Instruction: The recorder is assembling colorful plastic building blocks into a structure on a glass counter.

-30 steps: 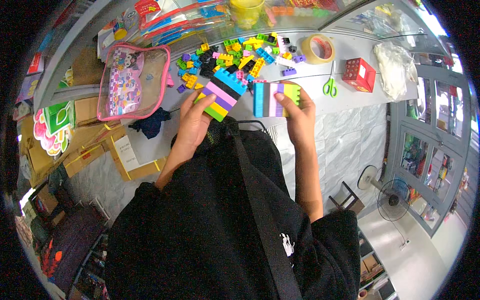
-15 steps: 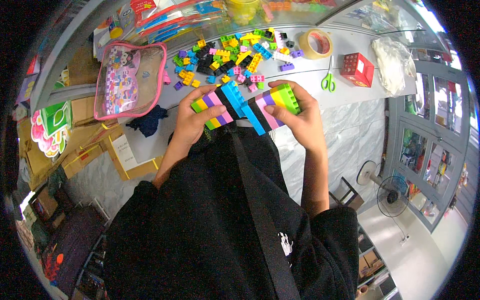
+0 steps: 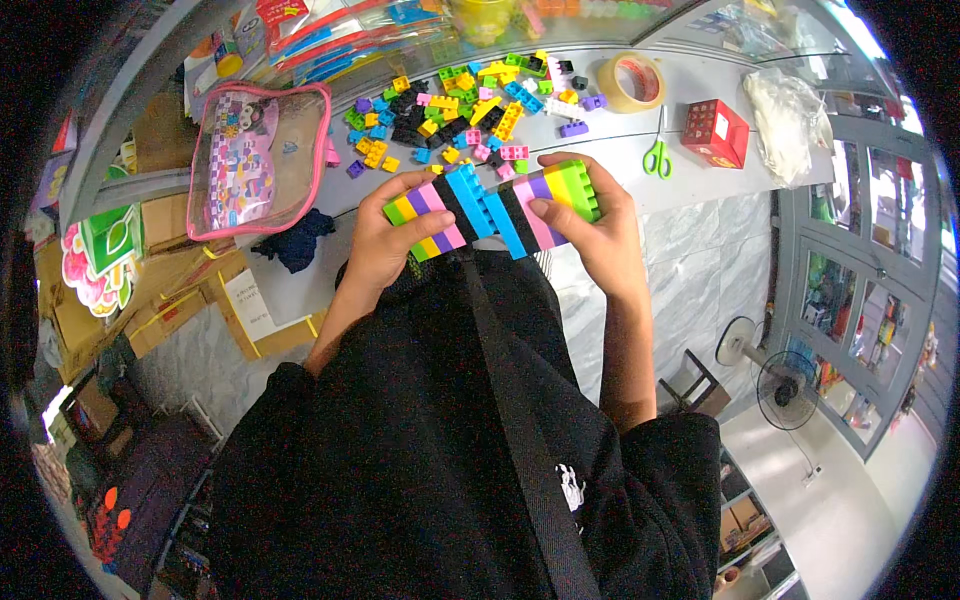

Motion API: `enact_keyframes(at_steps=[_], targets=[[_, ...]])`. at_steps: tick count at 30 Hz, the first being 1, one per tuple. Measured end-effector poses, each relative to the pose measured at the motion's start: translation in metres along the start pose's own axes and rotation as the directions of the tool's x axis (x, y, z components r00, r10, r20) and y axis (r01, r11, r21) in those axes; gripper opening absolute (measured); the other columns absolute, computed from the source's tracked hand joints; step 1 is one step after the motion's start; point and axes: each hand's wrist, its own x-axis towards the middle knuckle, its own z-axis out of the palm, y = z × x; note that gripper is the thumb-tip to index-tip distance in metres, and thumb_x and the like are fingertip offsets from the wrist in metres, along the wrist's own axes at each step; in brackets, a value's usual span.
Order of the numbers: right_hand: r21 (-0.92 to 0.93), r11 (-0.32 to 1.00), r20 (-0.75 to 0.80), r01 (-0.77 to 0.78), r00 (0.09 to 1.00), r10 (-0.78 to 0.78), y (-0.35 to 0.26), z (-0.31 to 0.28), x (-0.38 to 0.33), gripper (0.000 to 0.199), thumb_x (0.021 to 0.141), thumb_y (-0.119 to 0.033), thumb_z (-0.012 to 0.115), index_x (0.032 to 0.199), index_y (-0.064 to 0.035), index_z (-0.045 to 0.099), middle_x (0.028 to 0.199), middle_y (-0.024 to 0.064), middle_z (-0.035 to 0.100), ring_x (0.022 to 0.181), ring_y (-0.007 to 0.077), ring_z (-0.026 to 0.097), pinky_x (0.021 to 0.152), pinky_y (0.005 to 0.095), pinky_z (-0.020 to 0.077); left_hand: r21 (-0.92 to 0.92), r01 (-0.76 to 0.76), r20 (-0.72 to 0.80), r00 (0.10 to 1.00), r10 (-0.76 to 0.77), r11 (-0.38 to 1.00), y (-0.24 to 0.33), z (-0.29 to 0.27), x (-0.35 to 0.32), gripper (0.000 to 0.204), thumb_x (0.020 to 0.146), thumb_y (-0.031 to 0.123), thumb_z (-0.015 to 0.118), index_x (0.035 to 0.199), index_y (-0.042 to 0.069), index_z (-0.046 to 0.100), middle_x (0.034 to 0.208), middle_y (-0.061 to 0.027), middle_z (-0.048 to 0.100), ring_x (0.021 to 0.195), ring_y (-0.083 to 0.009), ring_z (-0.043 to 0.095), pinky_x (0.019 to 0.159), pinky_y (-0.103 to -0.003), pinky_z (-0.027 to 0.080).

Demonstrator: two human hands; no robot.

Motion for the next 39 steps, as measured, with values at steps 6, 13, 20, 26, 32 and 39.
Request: enact_keyframes(at_steps=[6,13,20,26,32,39], targets=[[0.018,1.0,-0.031,-0.019,0.999,0.019,0.013,-0.001,0.004,0.032,0.074,-0.01,0.066,0.104,-0.002,0.057,0.086,0.0013,0.059,0.078,0.0079,0.053,0.071,0.0209,0.0431,0.015,-0.012,-0.001,1.0,0.012,1.0,-0.004,0.0,0.006,0.039,0.068,0.011,0.075,0.1,0.0,0.056,0.094,-0.0038,0.058,0.086,-0.0099,0.055,0.077,-0.025,0.045],[0.297,0.938,-0.264,-0.18,0.928,0.262,0.107,-0.034,0.026,0.027,0.078,-0.013,0.065,0.099,0.0017,0.057,0.084,0.0058,0.062,0.072,0.0125,0.059,0.067,0.025,0.0494,0.591,-0.161,0.058,0.986,0.157,0.791,-0.033,-0.041,0.088,0.038,0.068,0.011,0.071,0.101,0.001,0.056,0.097,-0.01,0.06,0.092,-0.0194,0.057,0.08,-0.03,0.045],[0.803,0.572,-0.128,-0.167,0.889,0.439,0.157,-0.014,0.017,0.03,0.084,-0.017,0.057,0.107,0.0014,0.05,0.101,0.0114,0.057,0.092,0.0237,0.057,0.082,0.0407,0.0494,0.928,-0.325,0.135,0.751,0.646,0.183,-0.057,-0.017,0.127,0.049,0.067,0.02,0.072,0.109,0.004,0.052,0.102,-0.0189,0.055,0.1,-0.0333,0.051,0.088,-0.038,0.04],[0.627,0.773,-0.176,-0.103,0.947,0.269,0.101,0.011,-0.003,0.025,0.08,-0.007,0.062,0.101,0.0056,0.057,0.09,0.0081,0.062,0.079,0.0142,0.061,0.074,0.0268,0.0497,0.488,-0.088,0.357,0.928,-0.106,0.868,-0.034,0.049,0.083,0.056,0.068,0.031,0.076,0.108,-0.001,0.054,0.102,-0.0112,0.059,0.093,-0.0154,0.055,0.081,-0.029,0.044],[0.413,0.906,-0.121,-0.094,0.98,0.157,0.072,-0.006,-0.003,0.028,0.076,-0.004,0.066,0.101,0.007,0.059,0.09,0.0101,0.065,0.077,0.0116,0.061,0.072,0.0241,0.0492,0.253,0.044,0.225,0.969,-0.103,0.967,-0.043,0.048,0.082,0.049,0.062,0.023,0.08,0.098,-0.001,0.058,0.093,-0.0057,0.06,0.082,-0.0121,0.056,0.073,-0.025,0.046],[0.389,0.907,-0.016,-0.16,0.984,0.18,0.074,-0.018,-0.001,0.029,0.078,-0.006,0.065,0.104,0.0056,0.057,0.092,0.0064,0.064,0.079,0.0093,0.059,0.071,0.0226,0.0469,0.171,-0.012,0.187,0.982,-0.021,0.985,-0.05,0.051,0.086,0.044,0.061,0.016,0.08,0.097,0.001,0.06,0.088,-0.0033,0.06,0.079,-0.011,0.056,0.071,-0.026,0.047]])
